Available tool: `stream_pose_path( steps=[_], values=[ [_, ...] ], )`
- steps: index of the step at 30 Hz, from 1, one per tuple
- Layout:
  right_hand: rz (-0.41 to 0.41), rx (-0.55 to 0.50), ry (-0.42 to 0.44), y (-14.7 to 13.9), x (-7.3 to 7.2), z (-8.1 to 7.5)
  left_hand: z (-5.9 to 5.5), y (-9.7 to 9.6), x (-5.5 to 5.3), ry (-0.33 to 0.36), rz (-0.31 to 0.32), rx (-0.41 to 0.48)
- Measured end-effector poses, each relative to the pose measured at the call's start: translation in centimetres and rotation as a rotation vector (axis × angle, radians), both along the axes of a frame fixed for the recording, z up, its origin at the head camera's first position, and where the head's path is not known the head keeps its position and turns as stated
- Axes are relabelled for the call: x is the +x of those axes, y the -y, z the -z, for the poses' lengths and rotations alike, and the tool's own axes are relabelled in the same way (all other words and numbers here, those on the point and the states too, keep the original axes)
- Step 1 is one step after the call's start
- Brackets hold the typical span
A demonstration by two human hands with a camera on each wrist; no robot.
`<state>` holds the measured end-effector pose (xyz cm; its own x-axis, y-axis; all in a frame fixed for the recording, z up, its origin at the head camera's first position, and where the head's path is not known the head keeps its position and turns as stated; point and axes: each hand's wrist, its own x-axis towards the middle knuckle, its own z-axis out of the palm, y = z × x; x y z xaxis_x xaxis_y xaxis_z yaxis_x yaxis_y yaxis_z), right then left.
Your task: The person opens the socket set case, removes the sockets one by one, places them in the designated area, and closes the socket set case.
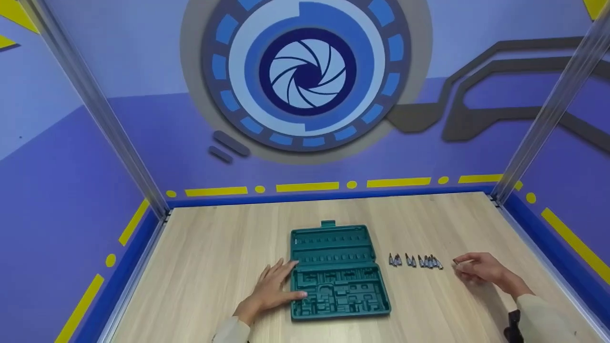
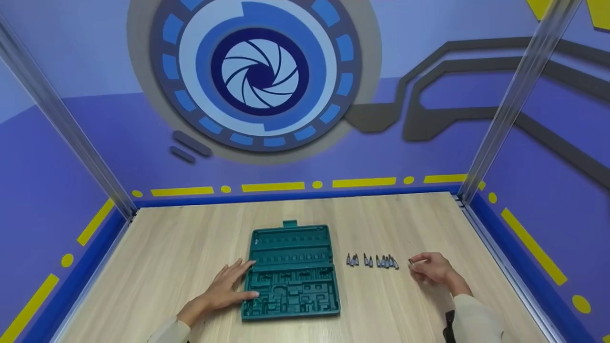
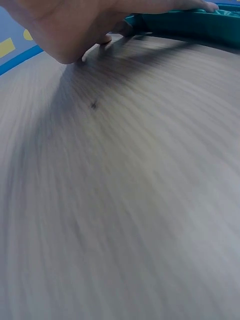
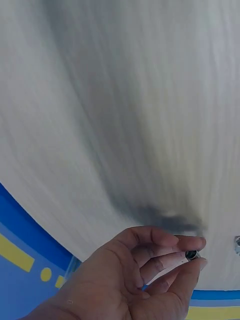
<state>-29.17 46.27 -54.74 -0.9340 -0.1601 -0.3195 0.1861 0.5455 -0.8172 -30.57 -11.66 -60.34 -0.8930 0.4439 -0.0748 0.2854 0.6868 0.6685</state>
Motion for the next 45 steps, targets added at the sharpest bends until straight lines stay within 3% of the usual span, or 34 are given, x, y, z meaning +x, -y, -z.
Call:
stream_pose_path(
  steps=[5,12,20,24,28,31,38,45],
  values=[
    [0.032,0.016,-0.022,1.4,-0.3,1.0,0.1,0.1,0.0,0.006,-0.001,-0.003],
    [0.18,0.096,-0.063,3.4,-1.0,2.3,0.1,0.1,0.1,-0.003,-0.003,-0.007],
    [0.123,0.334,-0.152,3.4,-1.3,1.9,0.3,-0.1,-0.1,-0.019,0.008,-0.02],
    [0.107,0.398,-0.174,3.0,-1.2,1.7,0.2,-0.1,-0.2,-0.029,0.009,-0.024],
    [0.076,0.46,-0.269,2.6,-1.3,1.7,0.2,0.0,0.0,-0.034,0.004,-0.026],
    [0.052,0.444,-0.303,2.4,-1.4,2.1,0.2,0.1,0.0,-0.035,0.0,-0.031],
    [0.094,0.348,-0.248,2.6,-1.2,2.7,0.4,0.2,-0.1,-0.021,-0.011,-0.042],
    [0.07,0.291,-0.228,3.0,-1.1,2.7,0.5,0.1,0.0,-0.013,-0.014,-0.039]
  ],
)
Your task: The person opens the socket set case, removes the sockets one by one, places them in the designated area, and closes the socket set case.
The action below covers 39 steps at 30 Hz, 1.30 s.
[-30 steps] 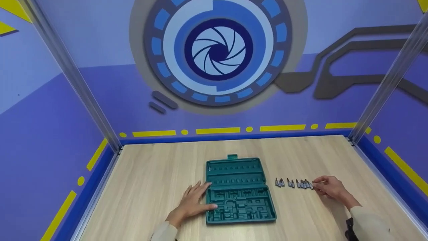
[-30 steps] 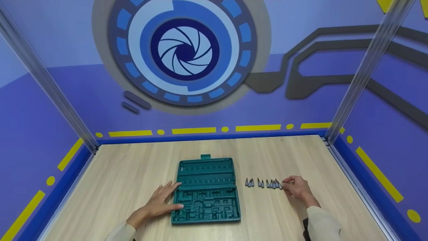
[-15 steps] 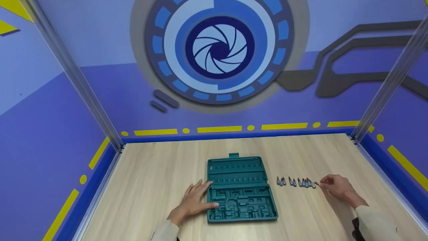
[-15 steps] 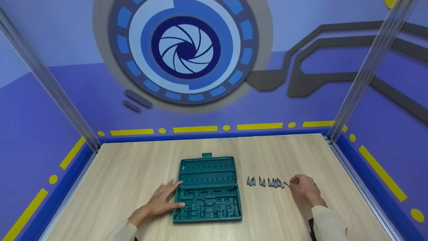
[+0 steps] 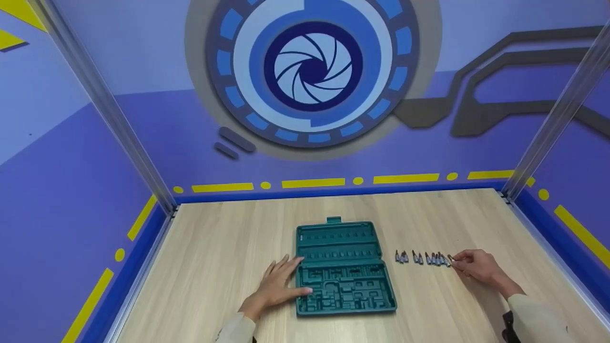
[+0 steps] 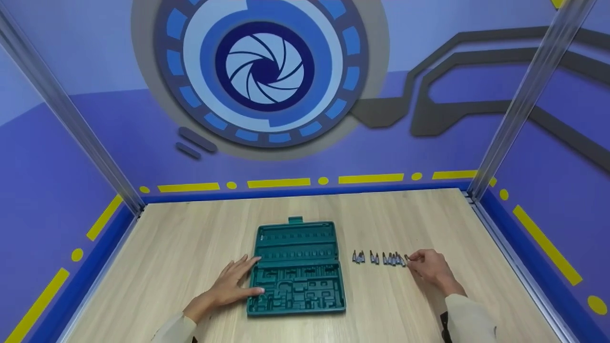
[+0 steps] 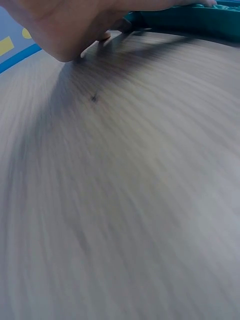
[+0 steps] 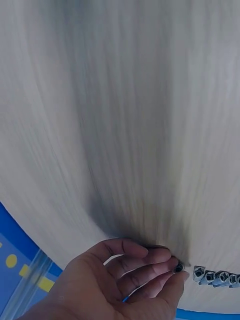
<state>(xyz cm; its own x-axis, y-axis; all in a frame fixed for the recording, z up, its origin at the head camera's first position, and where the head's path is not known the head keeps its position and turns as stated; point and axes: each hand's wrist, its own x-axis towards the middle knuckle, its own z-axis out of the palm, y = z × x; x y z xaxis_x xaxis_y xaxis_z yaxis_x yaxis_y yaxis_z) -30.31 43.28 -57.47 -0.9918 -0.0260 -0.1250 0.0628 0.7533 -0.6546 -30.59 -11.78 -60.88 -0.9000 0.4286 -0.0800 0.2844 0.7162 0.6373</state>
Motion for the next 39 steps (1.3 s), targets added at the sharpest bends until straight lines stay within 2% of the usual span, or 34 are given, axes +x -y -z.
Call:
stream_pose_path(
  steps=[6,16,22,29,32,35,39],
  values=[
    [0.021,-0.023,0.037,0.2,-0.2,-0.4,-0.2,-0.3,0.0,0.003,-0.002,0.005],
    [0.062,0.013,0.024,0.4,0.2,-0.2,0.2,-0.3,0.0,0.011,0.01,0.006],
    [0.036,-0.005,0.026,0.1,0.1,-0.5,0.6,-0.7,-0.5,0.015,-0.007,0.012],
    [0.031,-0.007,0.016,-0.1,0.0,-1.2,0.7,-1.3,-0.1,0.029,-0.009,0.03],
    [0.007,0.031,-0.035,0.4,-0.6,-2.0,0.7,-1.3,-0.1,0.031,-0.004,0.029],
    [-0.052,0.042,-0.096,1.8,-1.7,-3.2,0.5,-1.0,-0.1,0.017,-0.004,0.029],
    [-0.13,-0.012,-0.123,4.8,-3.6,-4.8,0.0,-0.5,0.0,0.009,-0.017,0.028]
  ],
)
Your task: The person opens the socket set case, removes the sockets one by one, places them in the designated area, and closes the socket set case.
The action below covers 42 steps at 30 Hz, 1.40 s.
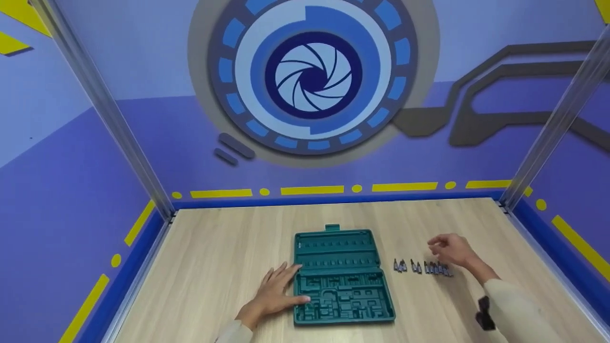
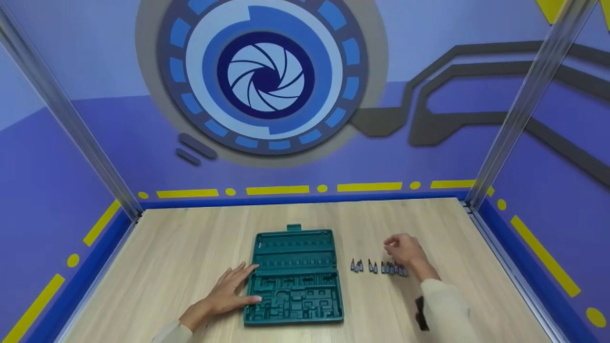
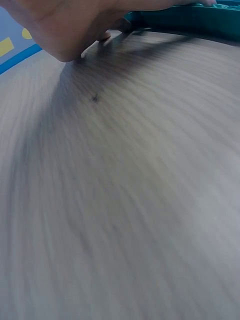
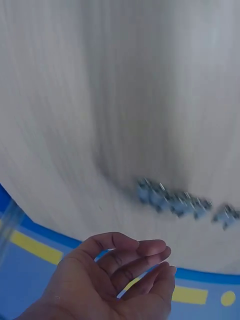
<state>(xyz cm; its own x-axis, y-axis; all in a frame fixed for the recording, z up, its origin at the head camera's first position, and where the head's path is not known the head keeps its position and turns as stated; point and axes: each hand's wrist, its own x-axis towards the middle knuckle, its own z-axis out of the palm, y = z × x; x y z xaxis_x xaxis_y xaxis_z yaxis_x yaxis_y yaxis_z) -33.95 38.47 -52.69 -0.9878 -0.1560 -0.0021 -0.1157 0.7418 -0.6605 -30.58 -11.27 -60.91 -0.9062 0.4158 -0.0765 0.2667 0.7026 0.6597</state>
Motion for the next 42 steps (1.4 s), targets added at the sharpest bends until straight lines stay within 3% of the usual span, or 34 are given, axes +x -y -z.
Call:
stream_pose_path(
  steps=[6,15,18,22,25,33,42],
  values=[
    [-0.118,-0.056,0.036,5.5,-2.5,-0.6,-0.2,0.1,0.0,0.0,0.023,0.012],
    [-0.234,-0.162,0.078,16.1,-4.4,1.0,-0.6,0.3,0.3,0.025,0.019,0.031],
    [-0.254,-0.214,0.051,19.8,-5.0,1.9,-0.6,0.5,0.5,0.03,0.016,0.027],
    [-0.227,-0.246,-0.031,24.4,-5.3,3.2,-0.7,0.4,0.5,0.025,0.027,0.024],
    [-0.171,-0.197,-0.058,27.3,-5.1,3.7,-0.6,0.4,0.4,0.022,0.033,0.019],
    [-0.017,0.044,0.039,31.9,-5.1,4.0,-0.2,0.4,0.0,0.028,0.039,0.01],
    [0.087,-0.09,0.107,33.4,-6.2,4.3,-0.2,0.9,-0.7,0.038,0.028,0.0]
  ],
)
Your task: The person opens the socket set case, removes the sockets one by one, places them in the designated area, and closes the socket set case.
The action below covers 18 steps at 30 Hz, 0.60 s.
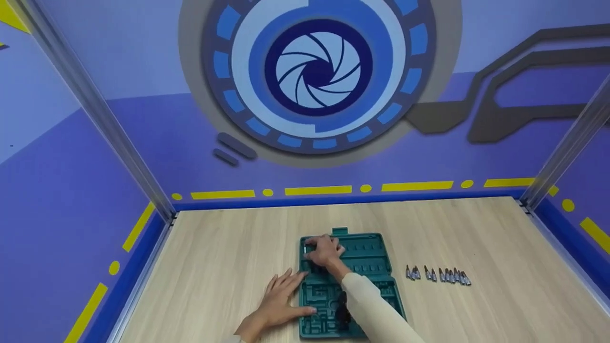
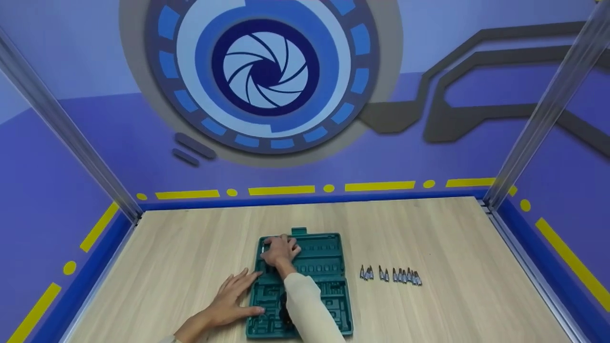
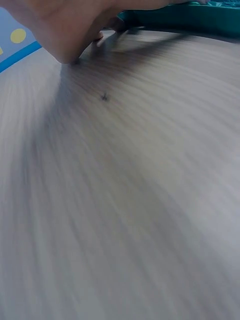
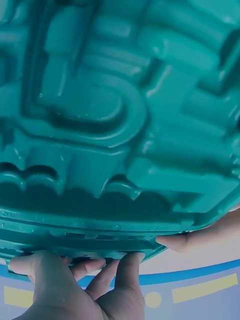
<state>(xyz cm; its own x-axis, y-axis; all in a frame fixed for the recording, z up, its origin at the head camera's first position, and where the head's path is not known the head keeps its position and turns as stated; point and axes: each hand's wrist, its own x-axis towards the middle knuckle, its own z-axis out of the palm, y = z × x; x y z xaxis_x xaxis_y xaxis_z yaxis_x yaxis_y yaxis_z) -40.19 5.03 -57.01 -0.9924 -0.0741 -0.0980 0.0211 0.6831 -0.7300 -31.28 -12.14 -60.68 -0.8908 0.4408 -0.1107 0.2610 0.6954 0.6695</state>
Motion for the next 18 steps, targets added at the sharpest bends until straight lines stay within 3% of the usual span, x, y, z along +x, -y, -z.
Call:
stream_pose_path(
  steps=[4,8,15,18],
  values=[
    [-0.003,-0.075,-0.036,0.7,0.1,0.2,-0.2,0.4,0.2,-0.011,-0.02,-0.011],
    [-0.015,-0.088,-0.072,1.0,0.3,0.6,-0.2,0.8,0.5,-0.016,-0.032,-0.013],
    [0.074,-0.11,-0.224,0.1,0.5,2.1,0.4,0.1,0.2,-0.021,-0.011,0.0],
    [0.099,-0.146,-0.242,-0.3,0.4,2.2,0.4,-0.2,0.0,-0.013,-0.007,0.002]
  ],
)
